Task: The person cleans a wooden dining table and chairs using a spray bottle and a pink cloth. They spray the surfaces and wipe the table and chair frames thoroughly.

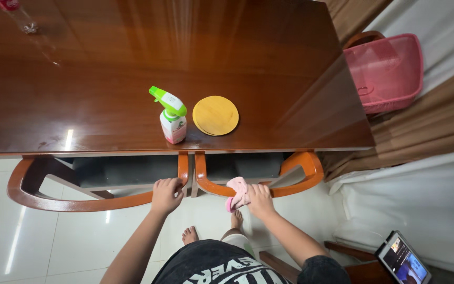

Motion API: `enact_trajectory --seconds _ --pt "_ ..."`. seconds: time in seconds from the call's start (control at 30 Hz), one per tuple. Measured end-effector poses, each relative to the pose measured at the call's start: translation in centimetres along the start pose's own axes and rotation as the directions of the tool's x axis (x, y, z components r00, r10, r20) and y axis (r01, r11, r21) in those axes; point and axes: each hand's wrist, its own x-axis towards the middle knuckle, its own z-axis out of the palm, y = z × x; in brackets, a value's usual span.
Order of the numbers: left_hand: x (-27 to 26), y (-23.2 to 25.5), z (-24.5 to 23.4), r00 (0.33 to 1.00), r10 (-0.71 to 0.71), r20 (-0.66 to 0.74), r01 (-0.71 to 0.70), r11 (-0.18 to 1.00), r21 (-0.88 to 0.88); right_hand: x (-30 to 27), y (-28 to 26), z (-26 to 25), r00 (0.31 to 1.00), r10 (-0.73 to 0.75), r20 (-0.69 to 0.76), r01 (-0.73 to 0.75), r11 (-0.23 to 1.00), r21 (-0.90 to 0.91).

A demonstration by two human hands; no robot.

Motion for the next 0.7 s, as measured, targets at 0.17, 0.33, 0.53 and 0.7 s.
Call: enact_trajectory --seconds 0.17,0.33,0.53,0.7 --pt "-0.6 1.4 0.4 0.995 0.083 0.062 -0.086 0.994 0.06 4.9 -6.0 1.8 0.946 0.084 0.312 -0.089 0.996 0.002" --pt "-1.0 1.9 -0.3 0.997 0.022 0.08 -0.026 0.998 0.055 12.2 -14.0 3.5 0.83 0.355 0.431 -0.345 0.933 -0.104" --pt "-1.7 1.9 -1.0 0.997 0.039 0.061 -0.042 0.998 0.052 18.1 -12.4 4.2 0.567 0.531 0.63 -0.66 0.751 -0.039" --pt "-0.3 3.4 -0.8 0.99 0.106 0.088 -0.114 0.989 0.094 13.3 -11.8 4.7 0.717 0.435 0.545 -0.524 0.851 0.01"
